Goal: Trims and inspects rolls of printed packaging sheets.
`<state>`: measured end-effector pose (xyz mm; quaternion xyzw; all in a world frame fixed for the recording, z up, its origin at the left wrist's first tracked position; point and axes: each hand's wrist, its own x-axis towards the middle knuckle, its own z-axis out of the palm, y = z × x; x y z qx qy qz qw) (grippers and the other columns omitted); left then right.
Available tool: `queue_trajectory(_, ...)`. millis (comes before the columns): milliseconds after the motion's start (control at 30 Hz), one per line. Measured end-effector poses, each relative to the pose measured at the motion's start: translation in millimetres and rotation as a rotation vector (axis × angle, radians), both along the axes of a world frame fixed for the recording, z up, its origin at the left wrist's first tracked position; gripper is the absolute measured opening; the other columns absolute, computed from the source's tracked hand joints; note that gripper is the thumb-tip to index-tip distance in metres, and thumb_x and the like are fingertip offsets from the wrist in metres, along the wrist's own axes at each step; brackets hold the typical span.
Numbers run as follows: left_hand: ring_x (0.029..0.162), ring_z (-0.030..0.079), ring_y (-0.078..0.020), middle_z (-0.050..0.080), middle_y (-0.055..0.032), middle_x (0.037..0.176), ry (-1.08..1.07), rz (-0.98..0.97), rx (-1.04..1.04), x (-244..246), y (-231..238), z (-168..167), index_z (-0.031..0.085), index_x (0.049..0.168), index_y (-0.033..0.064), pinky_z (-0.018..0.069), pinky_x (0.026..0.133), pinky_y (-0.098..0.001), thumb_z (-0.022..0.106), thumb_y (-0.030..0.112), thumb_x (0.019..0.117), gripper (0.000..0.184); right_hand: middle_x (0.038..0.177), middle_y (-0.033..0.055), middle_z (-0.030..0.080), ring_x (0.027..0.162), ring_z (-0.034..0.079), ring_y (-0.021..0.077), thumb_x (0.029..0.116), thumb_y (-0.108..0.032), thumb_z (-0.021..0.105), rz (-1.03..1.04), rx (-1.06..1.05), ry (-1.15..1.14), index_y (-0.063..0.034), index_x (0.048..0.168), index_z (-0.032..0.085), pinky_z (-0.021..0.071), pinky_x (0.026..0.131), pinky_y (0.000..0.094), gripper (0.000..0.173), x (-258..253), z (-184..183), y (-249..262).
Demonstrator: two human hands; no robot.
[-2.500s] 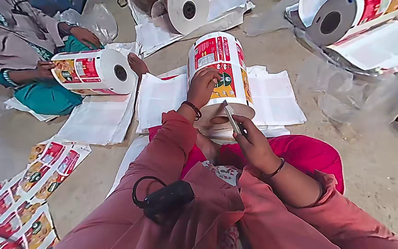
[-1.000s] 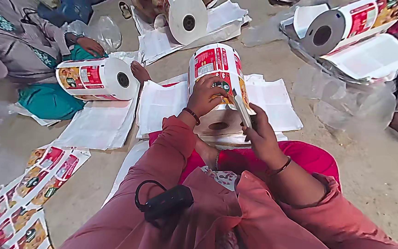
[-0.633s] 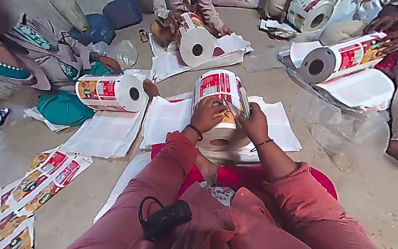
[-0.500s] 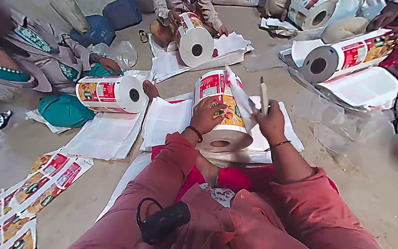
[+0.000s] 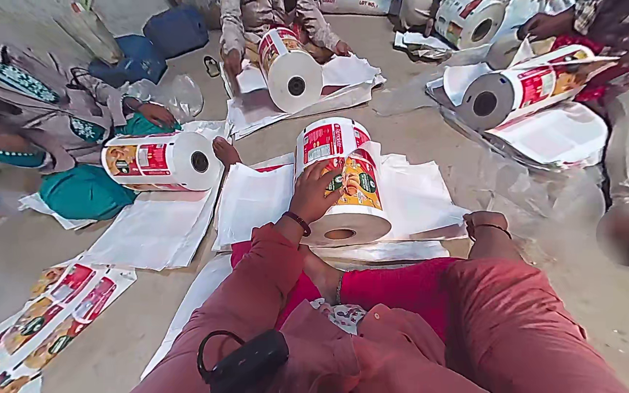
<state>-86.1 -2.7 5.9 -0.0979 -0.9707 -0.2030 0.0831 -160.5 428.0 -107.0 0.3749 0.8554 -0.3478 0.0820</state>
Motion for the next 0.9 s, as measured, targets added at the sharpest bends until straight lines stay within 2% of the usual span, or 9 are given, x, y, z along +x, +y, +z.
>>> queue_trajectory(133, 0.156, 0.024, -0.0318, 0.037, -0.0039, 0.165, 0.030, -0.016, -0.016, -1, -2, -3, 0.056, 0.147, 0.0271, 0.0239, 0.122, -0.0619, 0.050, 0.049, 0.1021, 0.051, 0.127, 0.0224, 0.066, 0.118, 0.065, 0.0314, 0.0799, -0.025, 0.083, -0.152, -0.012, 0.059, 0.0057, 0.126, 0.063, 0.0496, 0.102, 0.0482, 0.059, 2, -2, -3)
queue_trajectory(233, 0.155, 0.026, -0.0321, 0.038, -0.0060, 0.164, 0.051, -0.036, -0.007, -1, -1, -3, 0.057, 0.147, 0.0263, 0.0244, 0.121, -0.0626, 0.052, 0.047, 0.1020, 0.049, 0.143, 0.0325, 0.052, 0.133, 0.054, 0.0444, 0.0858, -0.037, 0.078, -0.204, 0.057, 0.097, 0.0076, 0.145, 0.044, 0.0465, 0.107, 0.0578, 0.082, 9, 9, 2)
queue_trajectory(367, 0.152, 0.033, -0.0308, 0.041, -0.0051, 0.162, 0.085, -0.055, 0.001, 2, 0, -2, 0.056, 0.147, 0.0254, 0.0280, 0.119, -0.0628, 0.052, 0.043, 0.1019, 0.048, 0.130, 0.0358, 0.059, 0.119, 0.060, 0.0503, 0.0914, -0.032, 0.074, -0.076, -0.060, 0.383, 0.0059, 0.145, 0.045, 0.0476, 0.099, 0.0669, 0.072, 10, 35, -13)
queue_trajectory(467, 0.152, 0.034, -0.0306, 0.044, -0.0078, 0.160, 0.065, -0.037, 0.098, 0, 1, 1, 0.049, 0.152, 0.0188, 0.0237, 0.121, -0.0626, 0.045, 0.046, 0.1054, 0.054, 0.108, 0.0145, 0.067, 0.079, 0.065, 0.0217, 0.0988, -0.025, 0.067, 0.350, -0.456, 0.528, -0.0008, 0.133, 0.051, 0.0570, 0.072, 0.0434, 0.045, 15, 71, -70)
queue_trajectory(533, 0.150, 0.037, -0.0307, 0.046, -0.0094, 0.158, 0.083, -0.006, 0.195, 2, 1, -2, 0.044, 0.155, 0.0151, 0.0228, 0.122, -0.0604, 0.039, 0.046, 0.1073, 0.057, 0.118, 0.0048, 0.068, 0.070, 0.062, 0.0090, 0.0999, -0.014, 0.058, 0.640, -0.784, 0.519, -0.0092, 0.131, 0.049, 0.0535, 0.061, 0.0286, 0.033, 28, 99, -120)
queue_trajectory(633, 0.145, 0.044, -0.0301, 0.053, -0.0112, 0.152, 0.155, 0.002, 0.297, 4, 0, -4, 0.050, 0.150, 0.0116, 0.0291, 0.121, -0.0564, 0.036, 0.037, 0.1094, 0.050, 0.139, 0.0075, 0.059, 0.065, 0.054, 0.0084, 0.0901, -0.006, 0.060, 0.845, -0.863, 0.499, -0.0167, 0.153, 0.039, 0.0452, 0.051, 0.0260, 0.067, 32, 132, -180)
queue_trajectory(667, 0.144, 0.046, -0.0301, 0.053, -0.0115, 0.152, 0.177, 0.001, 0.334, 7, -1, -5, 0.051, 0.149, 0.0100, 0.0313, 0.121, -0.0551, 0.035, 0.034, 0.1104, 0.048, 0.139, 0.0100, 0.058, 0.074, 0.058, 0.0121, 0.0880, -0.006, 0.064, 0.867, -0.781, 0.491, -0.0170, 0.154, 0.041, 0.0482, 0.056, 0.0302, 0.070, 29, 139, -196)
queue_trajectory(767, 0.142, 0.048, -0.0267, 0.053, -0.0126, 0.152, 0.180, 0.019, 0.494, 17, -10, -15, 0.052, 0.147, 0.0062, 0.0379, 0.119, -0.0496, 0.035, 0.031, 0.1105, 0.048, 0.140, 0.0160, 0.060, 0.120, 0.062, 0.0277, 0.0871, -0.012, 0.075, 0.961, -0.491, 0.432, -0.0151, 0.150, 0.051, 0.0519, 0.098, 0.0533, 0.068, 9, 148, -230)
queue_trajectory(900, 0.146, 0.043, -0.0233, 0.051, -0.0106, 0.153, 0.229, -0.048, 0.591, 54, -21, -47, 0.054, 0.145, 0.0058, 0.0364, 0.121, -0.0486, 0.037, 0.031, 0.1077, 0.048, 0.134, 0.0203, 0.061, 0.120, 0.061, 0.0326, 0.0881, -0.022, 0.078, 0.945, -0.294, 0.413, -0.0061, 0.147, 0.051, 0.0496, 0.102, 0.0564, 0.067, -16, 148, -254)
